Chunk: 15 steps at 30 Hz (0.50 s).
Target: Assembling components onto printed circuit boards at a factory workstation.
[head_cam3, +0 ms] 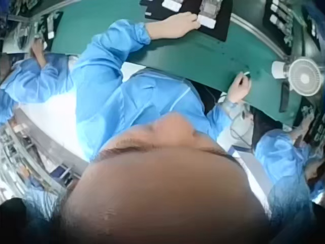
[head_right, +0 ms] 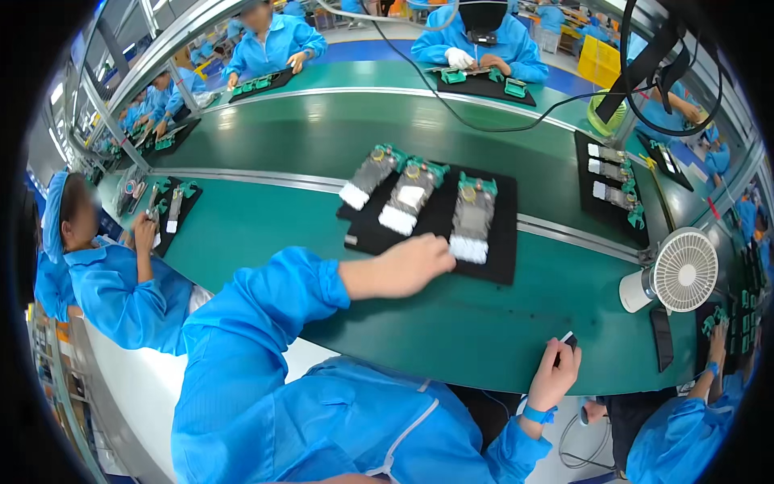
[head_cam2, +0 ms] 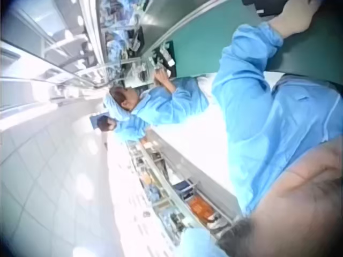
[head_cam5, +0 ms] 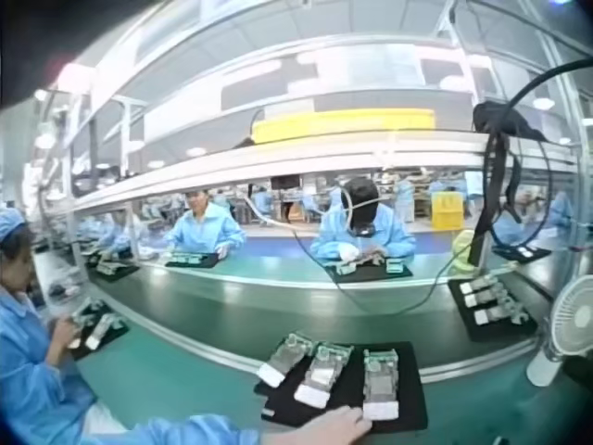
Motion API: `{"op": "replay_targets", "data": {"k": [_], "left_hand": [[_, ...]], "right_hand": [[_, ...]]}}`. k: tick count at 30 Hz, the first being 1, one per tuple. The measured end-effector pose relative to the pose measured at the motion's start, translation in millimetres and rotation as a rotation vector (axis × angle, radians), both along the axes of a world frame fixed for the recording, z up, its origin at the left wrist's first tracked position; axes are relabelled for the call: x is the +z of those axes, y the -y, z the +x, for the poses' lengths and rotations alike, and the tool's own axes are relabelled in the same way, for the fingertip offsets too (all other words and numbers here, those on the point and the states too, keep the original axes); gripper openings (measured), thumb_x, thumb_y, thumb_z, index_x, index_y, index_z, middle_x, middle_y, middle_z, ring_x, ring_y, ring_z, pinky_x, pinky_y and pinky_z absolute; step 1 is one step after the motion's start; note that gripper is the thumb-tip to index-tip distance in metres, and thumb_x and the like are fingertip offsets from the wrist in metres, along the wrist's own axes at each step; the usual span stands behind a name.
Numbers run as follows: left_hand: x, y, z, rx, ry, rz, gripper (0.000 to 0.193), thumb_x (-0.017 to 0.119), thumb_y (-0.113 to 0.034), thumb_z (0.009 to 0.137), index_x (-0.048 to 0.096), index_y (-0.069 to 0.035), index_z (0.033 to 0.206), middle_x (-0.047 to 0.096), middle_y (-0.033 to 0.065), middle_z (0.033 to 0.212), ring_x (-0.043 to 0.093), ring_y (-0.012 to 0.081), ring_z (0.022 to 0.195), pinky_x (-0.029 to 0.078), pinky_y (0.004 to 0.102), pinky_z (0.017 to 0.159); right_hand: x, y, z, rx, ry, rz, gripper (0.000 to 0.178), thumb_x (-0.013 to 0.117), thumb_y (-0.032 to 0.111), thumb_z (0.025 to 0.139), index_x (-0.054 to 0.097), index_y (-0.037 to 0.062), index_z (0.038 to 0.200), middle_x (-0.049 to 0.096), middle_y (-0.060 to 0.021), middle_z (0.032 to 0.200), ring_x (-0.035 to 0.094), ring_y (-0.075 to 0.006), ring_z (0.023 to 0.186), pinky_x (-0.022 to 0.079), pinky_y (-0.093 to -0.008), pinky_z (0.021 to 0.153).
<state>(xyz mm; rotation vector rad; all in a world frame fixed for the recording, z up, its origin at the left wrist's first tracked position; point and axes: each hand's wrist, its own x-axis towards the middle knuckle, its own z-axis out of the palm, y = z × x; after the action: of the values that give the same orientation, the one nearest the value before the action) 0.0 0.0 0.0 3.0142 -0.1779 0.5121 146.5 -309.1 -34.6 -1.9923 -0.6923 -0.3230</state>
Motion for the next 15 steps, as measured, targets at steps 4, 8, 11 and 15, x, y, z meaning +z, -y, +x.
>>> {"op": "replay_targets", "data": {"k": [4, 8, 11, 15], "left_hand": [[-17.8, -29.6, 43.5, 0.283, 0.098, 0.019, 0.015, 0.058, -0.007, 0.080, 0.057, -0.007, 0.095, 0.053, 0.0134, 0.092, 0.055, 0.0331, 0.088, 0.047, 0.0424, 0.077], [-33.6, -96.7, 53.2, 0.511, 0.125, 0.113, 0.012, 0.061, -0.009, 0.081, 0.057, -0.006, 0.092, 0.055, 0.0137, 0.092, 0.057, 0.0341, 0.089, 0.050, 0.0440, 0.076], [-44.1, -116.0, 81.0, 0.670, 0.177, 0.158, 0.013, 0.058, -0.008, 0.081, 0.059, -0.006, 0.094, 0.058, 0.0126, 0.095, 0.059, 0.0304, 0.093, 0.052, 0.0398, 0.075], [-83.2, -105.7, 111.6, 0.854, 0.305, 0.154, 0.009, 0.059, -0.008, 0.082, 0.062, -0.005, 0.090, 0.058, 0.0126, 0.095, 0.060, 0.0298, 0.093, 0.055, 0.0380, 0.074]], "right_hand": [[1.0, 34.0, 32.0, 0.003, -0.011, -0.048, 0.017, 0.061, 0.012, 0.093, 0.060, -0.0009, 0.083, 0.047, -0.0099, 0.077, 0.047, -0.0221, 0.065, 0.037, -0.0353, 0.057], [-14.5, 28.0, 21.4, 0.005, -0.015, -0.054, 0.016, 0.061, 0.011, 0.094, 0.060, -0.0009, 0.082, 0.048, -0.0100, 0.078, 0.047, -0.0223, 0.065, 0.037, -0.0354, 0.057], [-17.3, 36.7, 32.0, 0.006, -0.006, -0.049, 0.016, 0.061, 0.011, 0.094, 0.060, -0.0008, 0.083, 0.048, -0.0101, 0.078, 0.048, -0.0226, 0.065, 0.037, -0.0353, 0.057], [-53.6, 65.5, 55.5, 0.015, 0.033, -0.048, 0.016, 0.061, 0.011, 0.093, 0.061, -0.0009, 0.083, 0.048, -0.0101, 0.078, 0.047, -0.0229, 0.065, 0.037, -0.0354, 0.057]]}}
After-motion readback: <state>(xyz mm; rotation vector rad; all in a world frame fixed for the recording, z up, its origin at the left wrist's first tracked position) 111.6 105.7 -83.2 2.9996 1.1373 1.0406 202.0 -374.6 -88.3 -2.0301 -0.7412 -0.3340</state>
